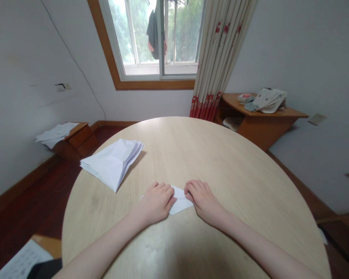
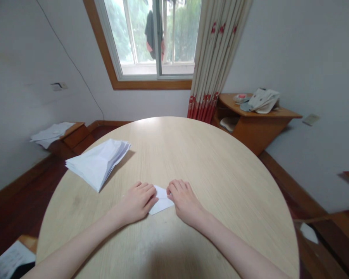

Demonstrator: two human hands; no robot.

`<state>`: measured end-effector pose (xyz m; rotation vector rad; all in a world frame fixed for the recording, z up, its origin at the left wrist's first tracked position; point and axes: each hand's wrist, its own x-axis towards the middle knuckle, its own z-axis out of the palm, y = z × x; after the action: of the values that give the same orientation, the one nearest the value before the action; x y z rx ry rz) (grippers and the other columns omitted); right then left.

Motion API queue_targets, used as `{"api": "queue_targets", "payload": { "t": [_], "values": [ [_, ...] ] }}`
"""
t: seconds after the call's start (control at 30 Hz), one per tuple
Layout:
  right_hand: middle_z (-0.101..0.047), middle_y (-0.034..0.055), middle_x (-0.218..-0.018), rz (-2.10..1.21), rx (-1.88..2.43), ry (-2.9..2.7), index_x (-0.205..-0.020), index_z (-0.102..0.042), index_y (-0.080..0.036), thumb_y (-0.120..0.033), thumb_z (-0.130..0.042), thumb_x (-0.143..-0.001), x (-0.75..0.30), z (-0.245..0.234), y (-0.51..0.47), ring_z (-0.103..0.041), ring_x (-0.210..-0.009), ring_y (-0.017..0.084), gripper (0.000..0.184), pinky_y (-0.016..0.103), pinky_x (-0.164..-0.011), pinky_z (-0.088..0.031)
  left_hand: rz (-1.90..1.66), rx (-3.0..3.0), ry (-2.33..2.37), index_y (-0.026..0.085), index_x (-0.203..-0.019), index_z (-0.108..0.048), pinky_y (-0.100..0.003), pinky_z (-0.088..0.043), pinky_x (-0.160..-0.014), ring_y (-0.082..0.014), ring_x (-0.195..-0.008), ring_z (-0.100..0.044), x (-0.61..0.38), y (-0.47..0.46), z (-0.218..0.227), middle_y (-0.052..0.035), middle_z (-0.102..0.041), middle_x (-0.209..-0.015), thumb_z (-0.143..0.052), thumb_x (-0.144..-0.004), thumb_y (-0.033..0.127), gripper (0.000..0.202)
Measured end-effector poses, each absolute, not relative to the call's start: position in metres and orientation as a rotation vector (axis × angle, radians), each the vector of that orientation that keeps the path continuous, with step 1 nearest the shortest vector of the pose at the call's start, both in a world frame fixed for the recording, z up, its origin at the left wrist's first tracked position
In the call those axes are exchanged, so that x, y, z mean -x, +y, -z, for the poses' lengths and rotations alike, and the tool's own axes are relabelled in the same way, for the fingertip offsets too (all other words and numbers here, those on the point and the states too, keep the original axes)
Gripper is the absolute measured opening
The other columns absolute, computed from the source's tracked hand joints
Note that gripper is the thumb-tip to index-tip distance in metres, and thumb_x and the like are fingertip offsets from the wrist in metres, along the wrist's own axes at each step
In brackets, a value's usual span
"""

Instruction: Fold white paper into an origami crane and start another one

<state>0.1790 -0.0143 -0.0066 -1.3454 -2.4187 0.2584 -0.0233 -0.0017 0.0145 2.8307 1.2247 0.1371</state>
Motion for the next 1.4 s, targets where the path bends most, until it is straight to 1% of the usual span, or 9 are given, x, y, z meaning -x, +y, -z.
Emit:
{"api": "queue_targets", "payload": {
  "t": [0.17, 0.3, 0.4, 0.53, 0.63, 0.8, 0.97, 1.2, 1.4],
  "values": [
    [-0.06, 0.0084, -0.1, -0.184, 1.363, -2.442, -0.094, -0.053, -0.018, -0.008, -0.041, -0.093, -0.18, 0.009, -0.013, -0.051, -0.093, 0.023, 0.015, 0.038, -0.081, -0.038, -0.106, -2.755, 1.255, 0.016, -0.079, -0.059, -0.035, -0.04, -0.072, -0.0224, -0.078, -0.062, 0.025, 0.001, -0.014, -0.0056, -0.067, -0.08, -0.046, -0.095, 0.034, 0.027],
    [-0.061, 0.0098, -0.105, -0.086, 1.395, -2.417, -0.101, -0.054, -0.018, -0.017, -0.044, -0.095, -0.186, 0.016, -0.007, -0.053, -0.097, 0.024, 0.012, 0.039, -0.084, -0.038, -0.112, -2.73, 1.226, 0.016, -0.076, -0.059, -0.034, -0.041, -0.071, -0.0219, -0.076, -0.064, 0.027, 0.003, -0.012, -0.0053, -0.068, -0.078, -0.045, -0.096, 0.033, 0.03],
    [-0.059, 0.0131, -0.116, 0.005, 1.46, -2.366, -0.112, -0.054, -0.018, -0.027, -0.047, -0.096, -0.193, 0.021, -0.001, -0.051, -0.109, 0.028, 0.02, 0.044, -0.089, -0.037, -0.108, -2.749, 1.206, 0.016, -0.076, -0.058, -0.033, -0.042, -0.069, -0.0218, -0.074, -0.065, 0.028, 0.003, -0.013, -0.0058, -0.068, -0.078, -0.044, -0.096, 0.031, 0.029],
    [-0.058, 0.0148, -0.122, 0.054, 1.501, -2.344, -0.121, -0.052, -0.02, -0.036, -0.044, -0.097, -0.199, 0.026, 0.004, -0.05, -0.114, 0.029, 0.03, 0.047, -0.092, -0.037, -0.069, -2.756, 1.253, 0.017, -0.079, -0.058, -0.033, -0.043, -0.065, -0.0235, -0.071, -0.066, 0.028, 0.002, -0.015, -0.0066, -0.068, -0.076, -0.044, -0.095, 0.036, 0.028],
    [-0.057, 0.0147, -0.123, 0.057, 1.501, -2.347, -0.124, -0.051, -0.021, -0.034, -0.04, -0.098, -0.199, 0.027, 0.004, -0.05, -0.114, 0.029, 0.032, 0.047, -0.092, -0.036, -0.046, -2.748, 1.267, 0.018, -0.078, -0.058, -0.032, -0.044, -0.065, -0.0231, -0.07, -0.066, 0.028, 0.003, -0.016, -0.0061, -0.068, -0.075, -0.043, -0.095, 0.034, 0.027],
    [-0.057, 0.0149, -0.125, 0.067, 1.502, -2.353, -0.125, -0.051, -0.019, -0.024, -0.036, -0.098, -0.192, 0.026, -0.004, -0.049, -0.115, 0.029, 0.032, 0.049, -0.095, -0.035, -0.031, -2.734, 1.228, 0.017, -0.079, -0.057, -0.033, -0.044, -0.068, -0.0225, -0.071, -0.066, 0.029, 0.005, -0.018, -0.006, -0.068, -0.076, -0.041, -0.096, 0.028, 0.026],
    [-0.054, 0.0162, -0.129, 0.01, 1.425, -2.374, -0.133, -0.044, -0.019, -0.016, -0.034, -0.094, -0.174, 0.022, -0.022, -0.046, -0.119, 0.029, 0.04, 0.051, -0.099, -0.031, -0.032, -2.702, 1.244, 0.017, -0.078, -0.058, -0.033, -0.044, -0.068, -0.0221, -0.07, -0.066, 0.029, 0.005, -0.019, -0.0062, -0.068, -0.075, -0.04, -0.096, 0.028, 0.028],
    [-0.046, 0.02, -0.137, -0.176, 1.386, -2.371, -0.14, -0.036, -0.016, -0.025, -0.043, -0.089, -0.157, 0.017, -0.042, -0.04, -0.125, 0.033, 0.053, 0.055, -0.101, -0.029, -0.038, -2.695, 1.204, 0.017, -0.078, -0.059, -0.031, -0.043, -0.068, -0.0202, -0.069, -0.065, 0.03, 0.007, -0.019, -0.0051, -0.068, -0.074, -0.039, -0.097, 0.028, 0.029],
    [-0.043, 0.0202, -0.14, -0.205, 1.423, -2.3, -0.139, -0.036, -0.016, -0.03, -0.05, -0.085, -0.16, 0.021, -0.037, -0.036, -0.13, 0.033, 0.057, 0.056, -0.105, -0.024, -0.026, -2.71, 1.208, 0.017, -0.078, -0.057, -0.031, -0.043, -0.067, -0.021, -0.069, -0.065, 0.031, 0.007, -0.02, -0.0046, -0.067, -0.073, -0.045, -0.094, 0.03, 0.024]
  ]
}}
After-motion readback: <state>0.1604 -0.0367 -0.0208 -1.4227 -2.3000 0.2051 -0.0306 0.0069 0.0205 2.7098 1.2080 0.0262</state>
